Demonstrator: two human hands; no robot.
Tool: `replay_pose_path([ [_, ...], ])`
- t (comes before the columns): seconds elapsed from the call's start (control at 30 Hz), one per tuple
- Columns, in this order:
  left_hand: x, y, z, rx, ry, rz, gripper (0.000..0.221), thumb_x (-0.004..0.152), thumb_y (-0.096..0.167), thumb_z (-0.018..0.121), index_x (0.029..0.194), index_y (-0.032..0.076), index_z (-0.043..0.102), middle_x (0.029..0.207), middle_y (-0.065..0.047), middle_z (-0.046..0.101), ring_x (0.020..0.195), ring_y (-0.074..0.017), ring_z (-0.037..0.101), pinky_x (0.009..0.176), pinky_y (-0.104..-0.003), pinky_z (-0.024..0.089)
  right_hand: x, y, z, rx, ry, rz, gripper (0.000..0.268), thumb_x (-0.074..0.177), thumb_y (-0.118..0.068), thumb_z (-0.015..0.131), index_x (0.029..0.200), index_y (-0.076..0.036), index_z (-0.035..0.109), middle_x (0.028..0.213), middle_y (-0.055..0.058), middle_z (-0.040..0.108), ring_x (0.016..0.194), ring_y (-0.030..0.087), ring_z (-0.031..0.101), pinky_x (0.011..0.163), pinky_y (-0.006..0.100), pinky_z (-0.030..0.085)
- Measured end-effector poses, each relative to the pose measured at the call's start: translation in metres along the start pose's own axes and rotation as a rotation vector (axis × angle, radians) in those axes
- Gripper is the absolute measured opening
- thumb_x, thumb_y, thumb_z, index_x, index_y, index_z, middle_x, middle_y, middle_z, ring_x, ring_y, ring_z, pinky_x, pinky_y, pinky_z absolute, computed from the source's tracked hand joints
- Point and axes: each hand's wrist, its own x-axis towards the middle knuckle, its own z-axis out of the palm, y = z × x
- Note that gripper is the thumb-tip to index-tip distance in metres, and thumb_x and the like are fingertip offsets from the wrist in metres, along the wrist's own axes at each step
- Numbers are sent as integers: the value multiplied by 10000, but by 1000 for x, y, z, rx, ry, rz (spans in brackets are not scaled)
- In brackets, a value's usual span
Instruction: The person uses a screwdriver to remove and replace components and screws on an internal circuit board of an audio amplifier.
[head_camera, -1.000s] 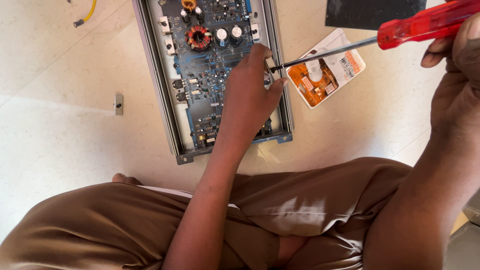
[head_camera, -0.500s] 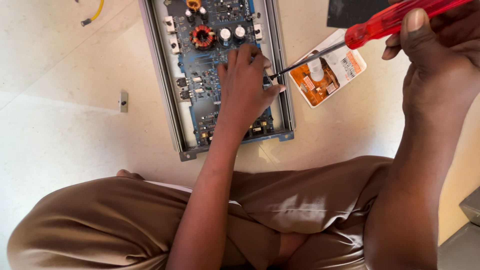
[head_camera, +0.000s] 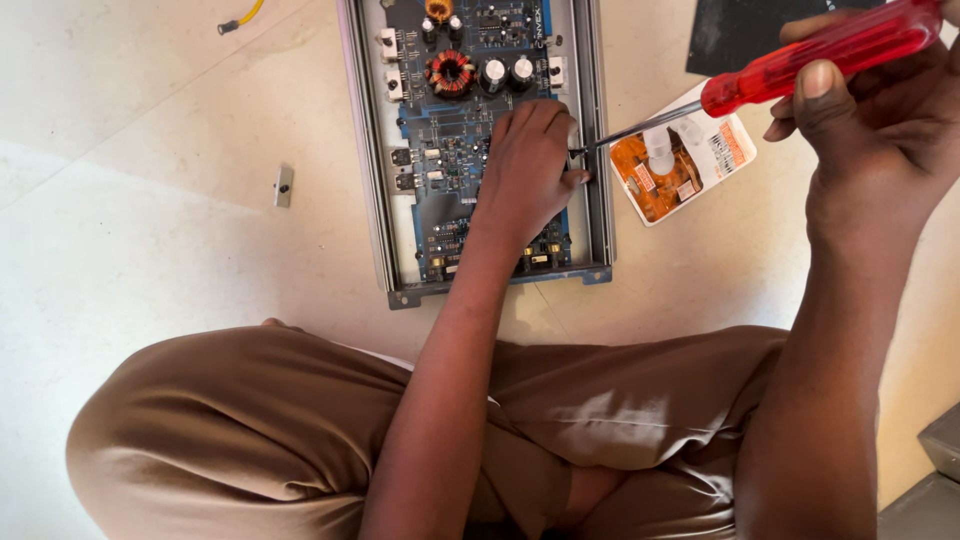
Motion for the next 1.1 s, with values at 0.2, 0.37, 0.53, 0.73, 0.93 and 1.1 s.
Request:
replay_pose_path([
  [0.2,1,-3,6,13,2,5,577,646,162,907,1132,-17,652,1222,-130,612,1209,-321,546,1035,-463,412,-5,13,-5,-4,40,81,429,1150,16,617,1518,45,399,1309,229,666,968,240,688,784,311,570],
  [0.37,2,-3,6,6,2,0,549,656,152,904,1117,-8,654,1223,-122,615,1212,-320,551,1048,-464,411,-6,17,-8,-29,24,66,260,1154,0,625,1370,78,503,1323,223,676,972,231,692,793,310,577],
  [0.53,3,-3,6,-16,13,-8,560,645,149,908,1121,-8,657,1211,-119,615,1187,-321,560,1034,-465,413,-6,17,-9,-5,36,75,415,1146,-6,628,1493,34,403,1311,221,669,989,233,702,789,308,582],
  [0.73,3,-4,5,-54,2,-32,557,628,166,924,1094,3,667,1164,-103,627,1150,-314,570,1025,-466,415,-6,13,-8,-29,-34,8,524,1140,12,603,1597,-50,355,1315,234,663,1000,260,691,783,325,578],
  [0.93,4,-3,3,-57,-11,-63,528,618,163,931,1061,37,673,1160,-63,636,1170,-302,573,1015,-460,427,-3,-4,4,-94,-163,-131,409,1152,-6,589,1491,-73,370,1290,195,644,1019,231,670,798,293,563],
  [1.1,3,2,-5,-29,-12,-106,557,577,186,938,1051,46,680,1218,-72,626,1192,-319,545,968,-476,414,4,-27,23,-177,-226,-118,324,1231,-15,592,1510,-11,428,1278,148,630,1070,185,668,884,274,587],
])
